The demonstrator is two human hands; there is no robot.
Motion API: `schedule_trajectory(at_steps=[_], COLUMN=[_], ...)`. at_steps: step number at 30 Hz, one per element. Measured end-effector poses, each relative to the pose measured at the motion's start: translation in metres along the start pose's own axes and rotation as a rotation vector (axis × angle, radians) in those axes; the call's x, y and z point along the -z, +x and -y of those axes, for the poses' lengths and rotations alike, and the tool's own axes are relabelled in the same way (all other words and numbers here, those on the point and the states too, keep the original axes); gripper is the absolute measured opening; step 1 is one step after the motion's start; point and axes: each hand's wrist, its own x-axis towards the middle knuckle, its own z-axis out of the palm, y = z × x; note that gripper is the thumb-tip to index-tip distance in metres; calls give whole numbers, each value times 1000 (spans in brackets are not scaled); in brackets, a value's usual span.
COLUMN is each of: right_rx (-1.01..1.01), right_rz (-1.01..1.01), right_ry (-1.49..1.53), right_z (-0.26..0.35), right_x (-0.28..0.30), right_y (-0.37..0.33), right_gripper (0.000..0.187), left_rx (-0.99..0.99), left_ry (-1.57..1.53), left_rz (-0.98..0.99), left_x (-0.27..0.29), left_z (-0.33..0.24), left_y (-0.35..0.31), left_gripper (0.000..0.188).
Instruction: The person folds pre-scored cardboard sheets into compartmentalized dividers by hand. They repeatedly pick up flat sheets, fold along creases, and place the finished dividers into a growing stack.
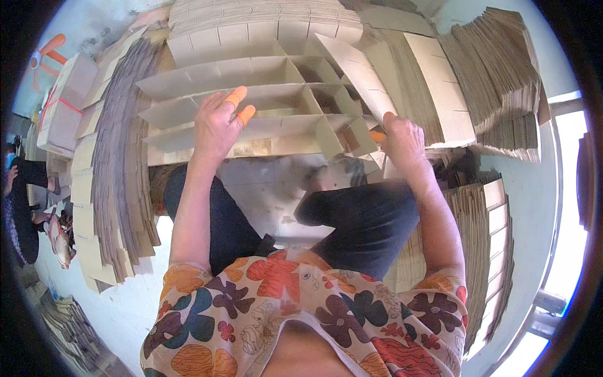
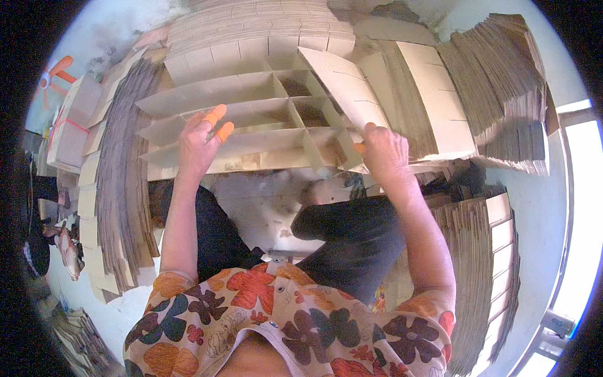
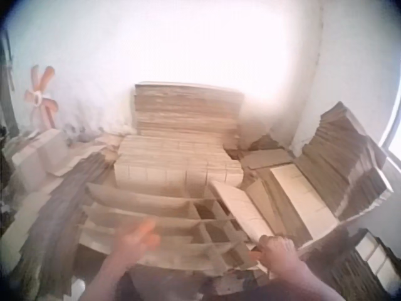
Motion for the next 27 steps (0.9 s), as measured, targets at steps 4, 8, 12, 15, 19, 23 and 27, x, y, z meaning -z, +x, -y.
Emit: schedule_trajectory(at_steps=[4, 8, 12, 15, 19, 23, 27], right_rx=[-88, -96, -59, -11, 178, 136, 128], right_rz=[-114, -515, -609, -578, -659, -382, -252], right_ry=[-18, 14, 310, 411, 619, 721, 778], right_z=[-19, -19, 21, 41, 58, 81, 85], right_x=[1, 23, 54, 61, 61, 51, 30], right_y=[4, 5, 10, 17, 29, 36, 41], right_gripper=[19, 20, 40, 53, 56, 56, 52], left_rx=[-23, -28, -12, -3, -75, -50, -50], left_ry=[11, 25, 35, 24, 12, -32, -66], left_rz=[81, 146, 232, 270, 176, 138, 138], left_x=[9, 7, -8, -19, -27, -32, -34], left_z=[-7, -9, 3, 14, 14, 19, 16], left_y=[-12, -20, -26, -27, -23, -27, -24], left_gripper=[44, 42, 31, 27, 21, 17, 16])
